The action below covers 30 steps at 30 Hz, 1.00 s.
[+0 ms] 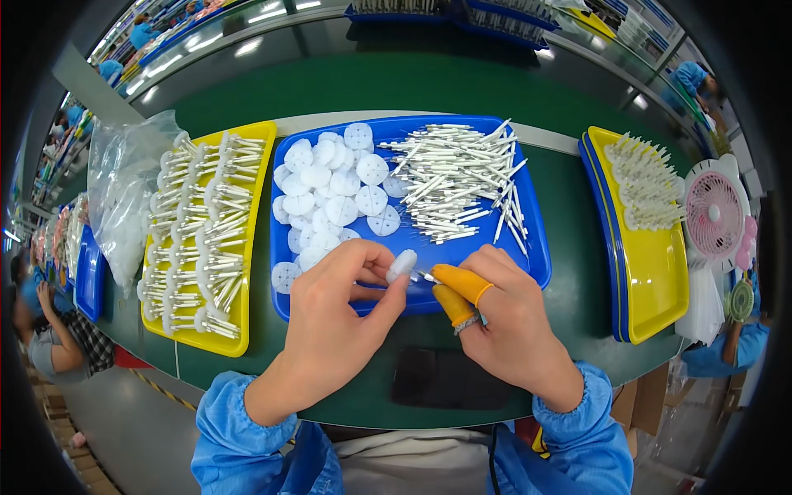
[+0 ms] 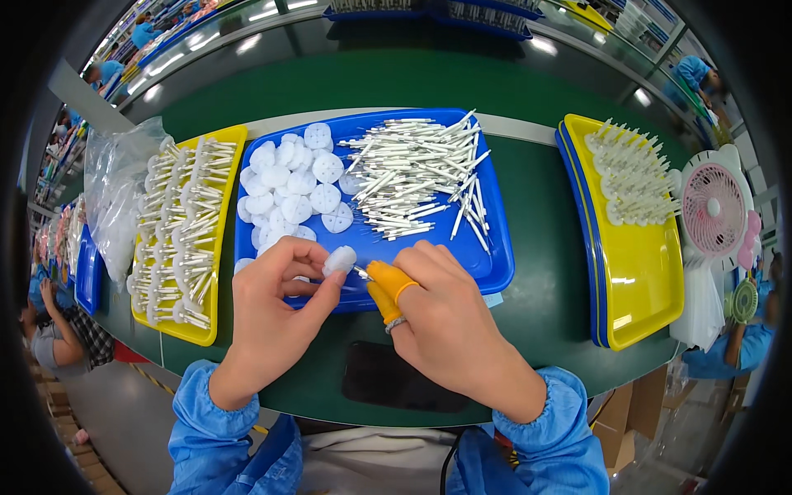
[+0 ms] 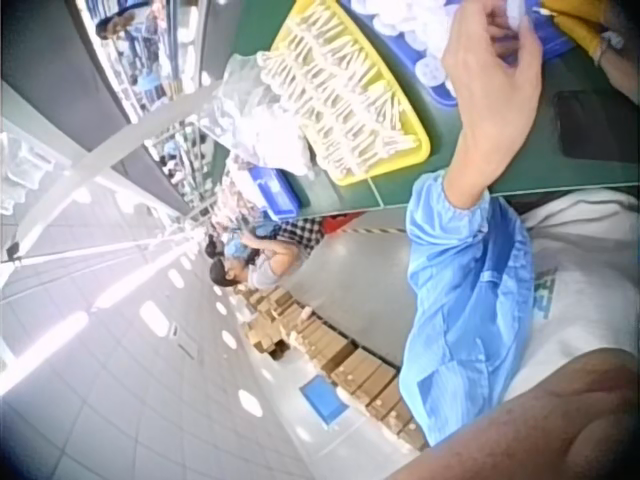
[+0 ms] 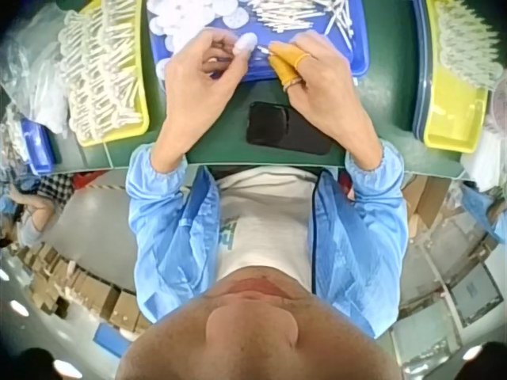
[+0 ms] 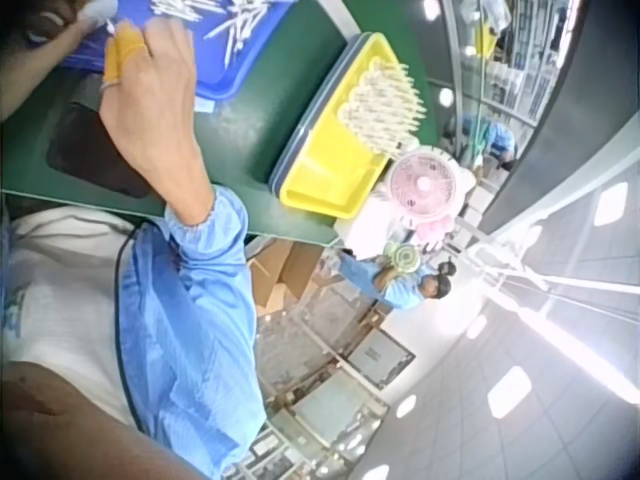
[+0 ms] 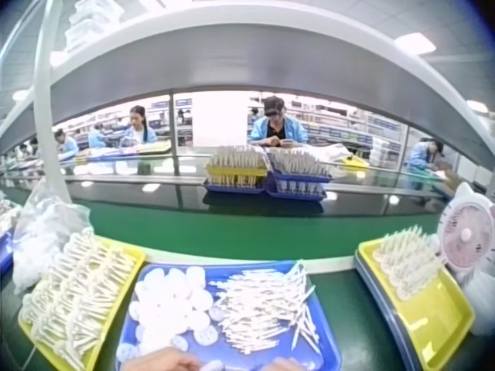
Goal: The person repeatedly picks a white circular plastic piece and a white stick, inserts the stick into the piece, and places the assembled unit into a yellow tray. This assembly cycle continues throughout the clip.
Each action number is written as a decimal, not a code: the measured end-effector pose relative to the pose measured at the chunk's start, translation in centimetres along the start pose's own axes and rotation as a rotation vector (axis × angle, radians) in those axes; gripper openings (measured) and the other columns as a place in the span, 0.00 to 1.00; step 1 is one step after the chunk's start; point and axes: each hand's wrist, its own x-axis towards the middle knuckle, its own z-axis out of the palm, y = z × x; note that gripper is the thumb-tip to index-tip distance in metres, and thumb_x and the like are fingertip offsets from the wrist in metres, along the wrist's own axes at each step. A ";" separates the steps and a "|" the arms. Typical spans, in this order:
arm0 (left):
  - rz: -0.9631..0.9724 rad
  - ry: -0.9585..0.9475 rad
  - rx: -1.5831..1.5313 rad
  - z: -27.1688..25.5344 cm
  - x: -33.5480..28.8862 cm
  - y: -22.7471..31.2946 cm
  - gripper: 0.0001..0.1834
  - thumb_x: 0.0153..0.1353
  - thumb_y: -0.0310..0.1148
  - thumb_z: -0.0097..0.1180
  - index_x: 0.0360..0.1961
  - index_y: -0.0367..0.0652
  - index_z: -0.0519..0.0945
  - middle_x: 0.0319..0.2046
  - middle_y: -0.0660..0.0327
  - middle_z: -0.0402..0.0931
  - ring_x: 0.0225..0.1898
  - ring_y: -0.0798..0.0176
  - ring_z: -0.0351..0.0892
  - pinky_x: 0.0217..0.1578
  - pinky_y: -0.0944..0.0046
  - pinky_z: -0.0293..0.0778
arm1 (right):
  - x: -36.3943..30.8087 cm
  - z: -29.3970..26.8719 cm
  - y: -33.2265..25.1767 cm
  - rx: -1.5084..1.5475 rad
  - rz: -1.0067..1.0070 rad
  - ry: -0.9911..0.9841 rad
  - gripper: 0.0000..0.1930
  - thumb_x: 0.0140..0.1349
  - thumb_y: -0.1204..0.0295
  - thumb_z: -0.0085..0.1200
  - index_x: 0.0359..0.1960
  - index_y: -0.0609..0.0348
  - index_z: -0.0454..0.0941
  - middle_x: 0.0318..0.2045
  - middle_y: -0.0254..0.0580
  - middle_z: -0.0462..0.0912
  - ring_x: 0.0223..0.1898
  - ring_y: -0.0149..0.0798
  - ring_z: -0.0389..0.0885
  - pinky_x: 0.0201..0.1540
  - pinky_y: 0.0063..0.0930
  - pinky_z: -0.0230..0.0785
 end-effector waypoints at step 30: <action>0.145 -0.019 0.193 1.3 -1.7 -1.0 0.11 0.63 0.19 0.69 0.46 0.36 0.83 0.37 0.52 0.78 0.30 0.46 0.84 0.29 0.51 0.79 | 0.1 2.6 -1.4 0.105 0.173 0.081 0.16 0.44 0.88 0.64 0.39 0.72 0.87 0.31 0.50 0.79 0.32 0.55 0.78 0.34 0.45 0.70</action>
